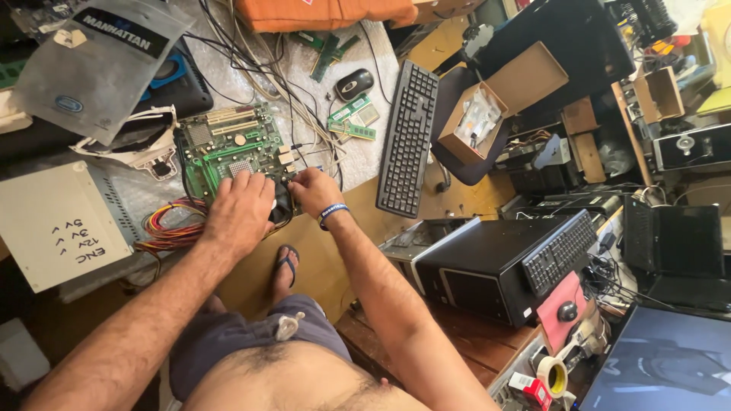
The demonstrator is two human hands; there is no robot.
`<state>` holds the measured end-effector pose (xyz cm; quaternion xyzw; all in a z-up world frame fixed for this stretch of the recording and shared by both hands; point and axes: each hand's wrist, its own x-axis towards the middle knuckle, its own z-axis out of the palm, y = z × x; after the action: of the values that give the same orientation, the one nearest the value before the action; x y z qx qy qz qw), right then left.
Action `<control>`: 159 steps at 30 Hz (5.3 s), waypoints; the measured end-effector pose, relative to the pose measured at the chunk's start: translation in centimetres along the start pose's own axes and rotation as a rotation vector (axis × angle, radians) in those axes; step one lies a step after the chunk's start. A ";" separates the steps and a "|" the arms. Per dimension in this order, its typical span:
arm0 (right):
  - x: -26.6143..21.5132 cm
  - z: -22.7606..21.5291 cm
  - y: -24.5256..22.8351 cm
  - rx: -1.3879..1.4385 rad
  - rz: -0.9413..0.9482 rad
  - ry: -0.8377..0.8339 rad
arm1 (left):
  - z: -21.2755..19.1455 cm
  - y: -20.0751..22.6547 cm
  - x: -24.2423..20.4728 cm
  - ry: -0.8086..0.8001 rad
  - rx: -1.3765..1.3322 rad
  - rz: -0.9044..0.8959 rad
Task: Connecting power supply cables to a motherboard and organizing components on a workbench
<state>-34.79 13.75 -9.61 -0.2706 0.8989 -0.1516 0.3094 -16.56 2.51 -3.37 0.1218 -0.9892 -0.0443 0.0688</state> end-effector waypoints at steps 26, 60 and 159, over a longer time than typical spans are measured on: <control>1.2 1.1 -0.1 -0.198 -0.016 0.037 | 3.5 0.7 -0.1 0.361 -0.007 0.021; -0.5 -1.0 -2.6 -0.580 -0.341 0.134 | 3.1 0.5 -1.0 0.049 -0.020 -0.061; -9.5 7.8 -10.3 -0.160 -0.616 0.191 | -1.2 -8.6 -14.9 0.298 -0.102 -0.135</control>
<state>-19.50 10.16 -6.49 -0.5376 0.8089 -0.1917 0.1411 -0.02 -2.22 -4.93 0.1897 -0.9540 -0.0802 0.2177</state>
